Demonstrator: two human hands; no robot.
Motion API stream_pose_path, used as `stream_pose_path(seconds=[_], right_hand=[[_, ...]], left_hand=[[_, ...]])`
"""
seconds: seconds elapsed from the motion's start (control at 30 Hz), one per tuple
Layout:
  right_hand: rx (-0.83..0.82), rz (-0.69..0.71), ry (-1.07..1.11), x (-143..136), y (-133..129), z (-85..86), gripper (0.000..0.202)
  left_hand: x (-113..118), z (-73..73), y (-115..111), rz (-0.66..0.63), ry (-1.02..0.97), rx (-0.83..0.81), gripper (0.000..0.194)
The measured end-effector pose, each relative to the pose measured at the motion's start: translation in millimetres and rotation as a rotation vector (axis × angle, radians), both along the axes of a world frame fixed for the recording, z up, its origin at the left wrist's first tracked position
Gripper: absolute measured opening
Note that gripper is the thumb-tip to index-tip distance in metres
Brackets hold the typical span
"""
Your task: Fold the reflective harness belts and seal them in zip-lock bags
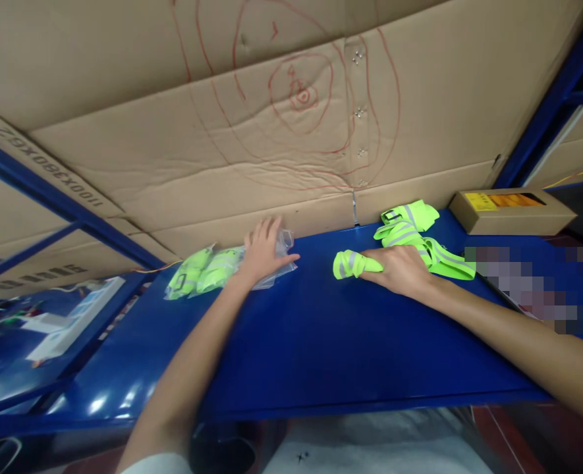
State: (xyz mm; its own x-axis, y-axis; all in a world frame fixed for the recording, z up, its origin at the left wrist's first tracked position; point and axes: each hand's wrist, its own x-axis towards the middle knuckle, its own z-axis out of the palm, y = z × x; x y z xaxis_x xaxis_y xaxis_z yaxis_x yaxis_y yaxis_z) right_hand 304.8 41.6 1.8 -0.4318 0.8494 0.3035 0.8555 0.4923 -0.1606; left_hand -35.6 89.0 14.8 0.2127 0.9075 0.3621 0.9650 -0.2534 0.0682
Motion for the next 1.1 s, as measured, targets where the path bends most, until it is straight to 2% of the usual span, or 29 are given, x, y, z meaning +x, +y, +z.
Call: stream_pose_path(seconds=[0.07, 0.13, 0.23, 0.37, 0.43, 0.6, 0.77, 0.9, 1.03, 1.1], right_hand=[[0.020, 0.003, 0.022, -2, -2, -0.8, 0.031], [0.041, -0.005, 0.043, -4, -4, -0.5, 0.028], [0.103, 0.012, 0.057, -4, -10, 2.6, 0.027], [0.222, 0.011, 0.050, -2, -21, 10.6, 0.032], [0.265, -0.019, 0.036, -3, -26, 13.7, 0.034], [0.243, 0.077, -0.105, -8, -30, 12.1, 0.024], [0.291, 0.242, -0.318, -10, -25, 3.0, 0.015], [0.307, 0.302, -0.372, -10, -22, -1.5, 0.015], [0.321, 0.334, -0.384, -9, -21, -1.2, 0.018], [0.331, 0.375, -0.385, -7, -21, -1.4, 0.019]], left_hand=[[-16, -5.1, 8, 0.019, 0.029, -0.136, 0.109], [-17, -10.2, 7, 0.008, 0.025, -0.194, 0.095], [10, -14.6, -10, -0.074, 0.029, -0.177, 0.073], [62, -12.4, -46, -0.272, 0.010, -0.133, 0.072], [79, -10.0, -61, -0.330, -0.037, -0.122, 0.071], [91, -10.1, -72, -0.324, -0.173, -0.148, 0.069], [99, -18.7, -78, -0.395, -0.080, -0.156, 0.063], [105, -23.7, -83, -0.426, -0.023, -0.152, 0.071], [99, -25.0, -76, -0.478, -0.058, -0.243, 0.104], [93, -26.1, -71, -0.500, -0.062, -0.285, 0.112]])
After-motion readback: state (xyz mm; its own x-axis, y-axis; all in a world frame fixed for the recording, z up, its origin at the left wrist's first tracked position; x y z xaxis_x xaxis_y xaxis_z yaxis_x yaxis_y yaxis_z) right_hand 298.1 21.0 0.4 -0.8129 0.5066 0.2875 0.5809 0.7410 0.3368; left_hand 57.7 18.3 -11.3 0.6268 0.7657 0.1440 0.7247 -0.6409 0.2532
